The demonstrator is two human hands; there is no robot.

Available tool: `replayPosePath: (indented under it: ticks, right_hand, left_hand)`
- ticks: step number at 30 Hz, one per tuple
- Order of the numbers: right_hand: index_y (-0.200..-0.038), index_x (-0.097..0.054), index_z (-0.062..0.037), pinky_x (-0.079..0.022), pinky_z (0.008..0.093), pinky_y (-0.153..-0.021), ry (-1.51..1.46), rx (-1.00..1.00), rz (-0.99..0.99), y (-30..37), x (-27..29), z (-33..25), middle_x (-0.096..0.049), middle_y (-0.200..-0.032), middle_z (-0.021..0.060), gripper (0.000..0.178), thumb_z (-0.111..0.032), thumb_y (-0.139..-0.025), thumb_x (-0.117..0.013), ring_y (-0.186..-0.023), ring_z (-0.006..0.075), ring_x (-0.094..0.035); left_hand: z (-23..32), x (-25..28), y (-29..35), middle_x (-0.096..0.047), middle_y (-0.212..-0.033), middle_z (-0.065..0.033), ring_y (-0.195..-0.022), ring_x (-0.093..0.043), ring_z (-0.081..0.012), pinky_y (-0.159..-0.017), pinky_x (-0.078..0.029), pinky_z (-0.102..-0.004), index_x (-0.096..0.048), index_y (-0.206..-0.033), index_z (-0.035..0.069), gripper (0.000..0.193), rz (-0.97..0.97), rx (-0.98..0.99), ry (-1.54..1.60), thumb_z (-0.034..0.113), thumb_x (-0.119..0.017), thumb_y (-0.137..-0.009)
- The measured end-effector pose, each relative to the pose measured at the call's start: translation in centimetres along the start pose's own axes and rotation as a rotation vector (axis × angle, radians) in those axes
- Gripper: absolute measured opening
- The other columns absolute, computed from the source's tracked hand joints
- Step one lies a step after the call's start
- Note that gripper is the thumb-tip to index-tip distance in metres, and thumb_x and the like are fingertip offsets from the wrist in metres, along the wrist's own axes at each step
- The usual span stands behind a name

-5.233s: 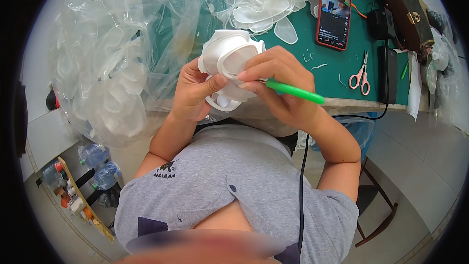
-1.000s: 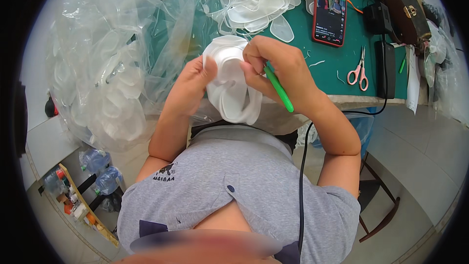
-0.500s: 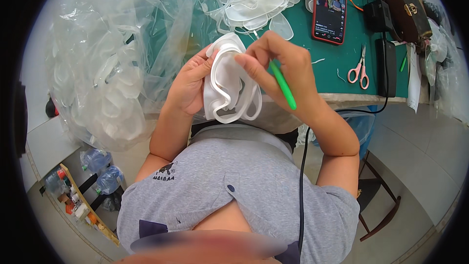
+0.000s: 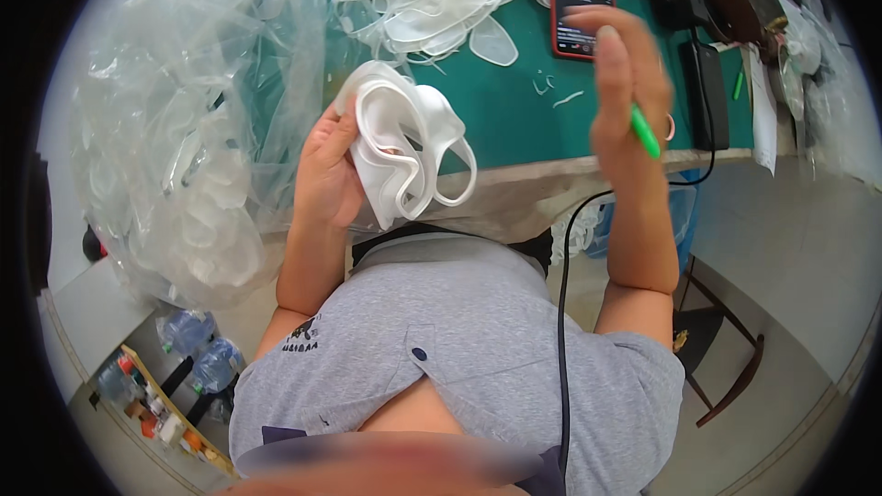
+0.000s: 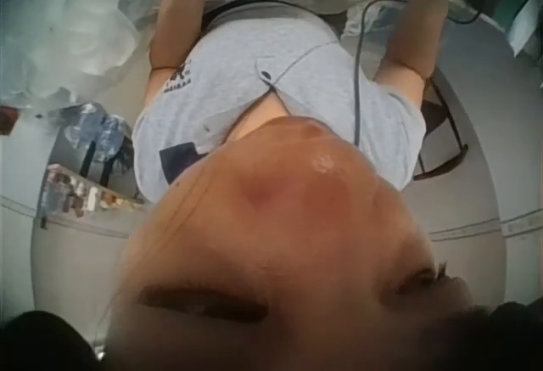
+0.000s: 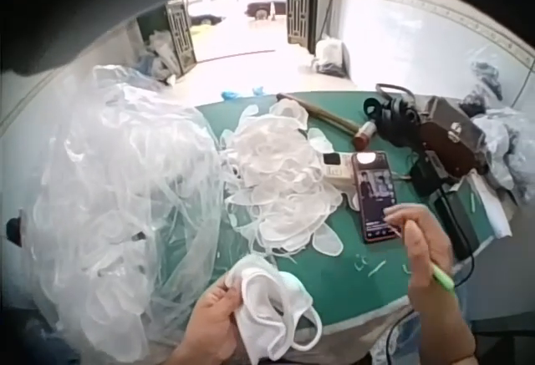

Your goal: Inspecting and assembling white plastic product components using a trimming tool and scissors.

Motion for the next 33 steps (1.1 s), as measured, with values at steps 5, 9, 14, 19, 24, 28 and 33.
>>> replayPosePath:
  ticks: [5, 9, 14, 19, 24, 28, 33]
  right_hand:
    - [-0.108, -0.060, -0.0021, -0.046, 0.0378, -0.079, 0.894, -0.508, -0.101, 4.4, 8.0, 7.7, -0.062, -0.101, 0.0158, 0.021, -0.015, -0.094, -0.052, -0.090, 0.0288, -0.060]
    - [-0.108, -0.059, -0.0006, -0.046, 0.0395, -0.079, 0.988, -0.571, -0.094, 7.5, 8.2, 8.6, -0.062, -0.100, 0.0181, 0.024, -0.017, -0.091, -0.058, -0.089, 0.0333, -0.060]
    - [-0.110, -0.058, 0.0000, -0.048, 0.0355, -0.074, 0.857, -0.633, -0.144, 8.4, 8.7, 9.0, -0.064, -0.090, 0.0162, 0.029, -0.016, -0.087, -0.061, -0.079, 0.0276, -0.063]
    - [-0.108, -0.057, 0.0003, -0.049, 0.0289, -0.071, 0.580, -0.653, -0.102, 7.8, 7.1, 6.9, -0.065, -0.084, 0.0091, 0.024, -0.010, -0.086, -0.061, -0.076, 0.0160, -0.062]
    - [-0.108, -0.056, 0.0008, -0.041, 0.0150, -0.054, -0.184, -0.499, -0.319, 9.0, 0.3, 1.0, -0.067, -0.084, 0.0055, 0.028, -0.002, -0.082, -0.062, -0.062, 0.0034, -0.056]
    - [-0.104, -0.065, -0.0007, -0.035, 0.0167, -0.047, -0.101, -0.336, -0.483, 8.7, -3.7, -1.6, -0.066, -0.075, 0.0004, 0.033, 0.001, -0.071, -0.066, -0.054, 0.0017, -0.048]
    - [-0.101, -0.068, -0.0015, -0.034, 0.0171, -0.046, -0.122, -0.284, -0.521, 8.8, -5.0, -2.1, -0.064, -0.070, -0.0001, 0.033, 0.002, -0.068, -0.068, -0.054, 0.0018, -0.048]
  left_hand:
    - [0.1, -0.6, 0.3, -0.061, -0.112, -0.0089, -0.099, -0.061, -0.0165, -0.086, -0.051, -0.0325, -0.046, -0.126, 0.000, 0.043, -0.101, 0.034, -0.001, 0.023, -0.060, -0.093]
    - [0.7, -1.3, 1.0, -0.058, -0.119, -0.0106, -0.107, -0.059, -0.0191, -0.091, -0.049, -0.0345, -0.041, -0.131, 0.000, 0.058, -0.109, -0.022, -0.155, 0.009, -0.071, -0.083]
    - [0.6, -1.9, 1.0, -0.058, -0.120, -0.0114, -0.108, -0.059, -0.0195, -0.091, -0.049, -0.0343, -0.041, -0.132, 0.000, 0.060, -0.121, 0.016, -0.098, 0.000, -0.071, -0.080]
    - [0.3, -1.6, 1.3, -0.059, -0.119, -0.0111, -0.106, -0.060, -0.0193, -0.092, -0.049, -0.0340, -0.043, -0.129, 0.000, 0.055, -0.101, -0.018, -0.068, -0.002, -0.069, -0.081]
    - [-0.3, -1.6, 1.0, -0.061, -0.113, -0.0099, -0.101, -0.062, -0.0189, -0.091, -0.050, -0.0332, -0.046, -0.124, -0.001, 0.052, -0.083, -0.086, -0.030, -0.001, -0.072, -0.079]
    - [-0.3, -1.8, 1.1, -0.061, -0.110, -0.0103, -0.101, -0.061, -0.0192, -0.089, -0.051, -0.0332, -0.047, -0.120, -0.001, 0.053, -0.051, -0.163, -0.043, 0.001, -0.076, -0.076]
    - [-0.1, -1.7, 1.3, -0.061, -0.110, -0.0107, -0.100, -0.062, -0.0195, -0.089, -0.051, -0.0335, -0.047, -0.119, 0.000, 0.052, -0.021, -0.166, -0.018, 0.002, -0.077, -0.076]
Point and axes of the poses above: each hand's wrist, its own y-axis away from the middle knuckle, its own x-axis out of the back of the hand, z = x × y, the point moved 7 cm from there along -y, towards the middle knuckle
